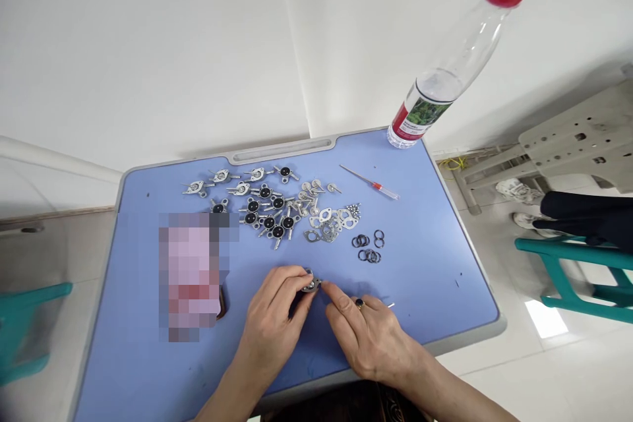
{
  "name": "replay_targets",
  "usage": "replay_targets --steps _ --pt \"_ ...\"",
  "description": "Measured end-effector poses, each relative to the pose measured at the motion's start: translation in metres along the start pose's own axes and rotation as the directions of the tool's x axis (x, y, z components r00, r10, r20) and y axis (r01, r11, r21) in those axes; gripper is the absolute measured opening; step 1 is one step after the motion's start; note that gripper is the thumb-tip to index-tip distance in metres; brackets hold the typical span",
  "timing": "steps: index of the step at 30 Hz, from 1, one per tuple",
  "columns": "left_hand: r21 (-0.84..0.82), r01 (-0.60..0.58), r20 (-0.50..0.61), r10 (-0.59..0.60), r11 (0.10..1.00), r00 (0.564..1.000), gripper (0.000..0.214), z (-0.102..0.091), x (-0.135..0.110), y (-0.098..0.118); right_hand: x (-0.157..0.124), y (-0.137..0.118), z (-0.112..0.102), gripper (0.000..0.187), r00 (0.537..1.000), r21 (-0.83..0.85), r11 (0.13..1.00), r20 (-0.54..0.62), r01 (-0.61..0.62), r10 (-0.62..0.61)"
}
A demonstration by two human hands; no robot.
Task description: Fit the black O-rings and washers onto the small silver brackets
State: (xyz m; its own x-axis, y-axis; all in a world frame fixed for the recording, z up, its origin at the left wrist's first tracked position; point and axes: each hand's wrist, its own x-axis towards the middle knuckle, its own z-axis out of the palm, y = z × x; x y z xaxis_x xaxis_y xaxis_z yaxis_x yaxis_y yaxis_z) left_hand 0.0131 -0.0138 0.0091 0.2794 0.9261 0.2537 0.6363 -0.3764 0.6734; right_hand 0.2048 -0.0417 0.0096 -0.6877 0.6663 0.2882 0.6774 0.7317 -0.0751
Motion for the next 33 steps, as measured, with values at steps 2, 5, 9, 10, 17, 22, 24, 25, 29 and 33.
replay_targets --steps 2,5,9,10,17,22,24,25,29,33 --pt "0.021 -0.020 0.000 0.020 1.000 1.000 0.014 0.0002 -0.0002 0.0004 0.0015 -0.0001 -0.0012 0.033 1.000 -0.011 1.000 -0.002 0.006 -0.006" --pt "0.061 -0.072 -0.001 0.072 0.996 0.997 0.016 -0.0002 -0.0003 0.0009 0.0026 -0.0003 -0.0019 0.032 1.000 -0.010 1.000 -0.015 0.009 -0.009" --pt "0.078 -0.128 0.014 0.127 0.989 0.992 0.019 -0.0010 0.0011 0.0004 0.0035 -0.0005 -0.0023 0.034 1.000 0.014 1.000 -0.024 0.003 -0.003" --pt "0.075 -0.128 0.016 0.128 0.989 0.992 0.020 -0.0013 0.0015 0.0003 0.0038 -0.0006 -0.0026 0.034 1.000 0.015 1.000 -0.025 0.001 0.000" --pt "0.055 -0.111 0.026 0.109 0.992 0.994 0.018 -0.0023 0.0033 -0.0003 0.0065 -0.0002 -0.0060 0.033 0.999 0.003 1.000 -0.042 0.001 -0.001" --pt "0.033 -0.098 0.044 0.096 0.995 0.994 0.016 -0.0019 0.0028 -0.0018 0.0075 0.0003 -0.0060 0.034 0.999 0.024 1.000 -0.042 -0.003 0.004" --pt "0.025 -0.088 0.055 0.086 0.996 0.995 0.016 -0.0018 0.0019 -0.0029 0.0072 0.0004 -0.0051 0.034 0.999 0.045 0.999 -0.045 -0.006 0.008" --pt "0.021 -0.078 0.060 0.076 0.997 0.995 0.016 -0.0018 0.0014 -0.0034 0.0071 0.0004 -0.0046 0.034 0.999 0.054 0.999 -0.044 -0.009 0.011" --pt "-0.012 -0.036 0.069 0.036 0.999 0.997 0.016 -0.0018 0.0000 -0.0054 0.0068 0.0004 -0.0033 0.032 0.998 0.063 0.998 -0.048 -0.026 0.029" --pt "-0.035 -0.017 0.081 0.020 0.999 0.997 0.017 -0.0022 -0.0003 -0.0052 0.0061 -0.0002 -0.0025 0.033 0.998 0.043 0.999 -0.049 -0.026 0.028"
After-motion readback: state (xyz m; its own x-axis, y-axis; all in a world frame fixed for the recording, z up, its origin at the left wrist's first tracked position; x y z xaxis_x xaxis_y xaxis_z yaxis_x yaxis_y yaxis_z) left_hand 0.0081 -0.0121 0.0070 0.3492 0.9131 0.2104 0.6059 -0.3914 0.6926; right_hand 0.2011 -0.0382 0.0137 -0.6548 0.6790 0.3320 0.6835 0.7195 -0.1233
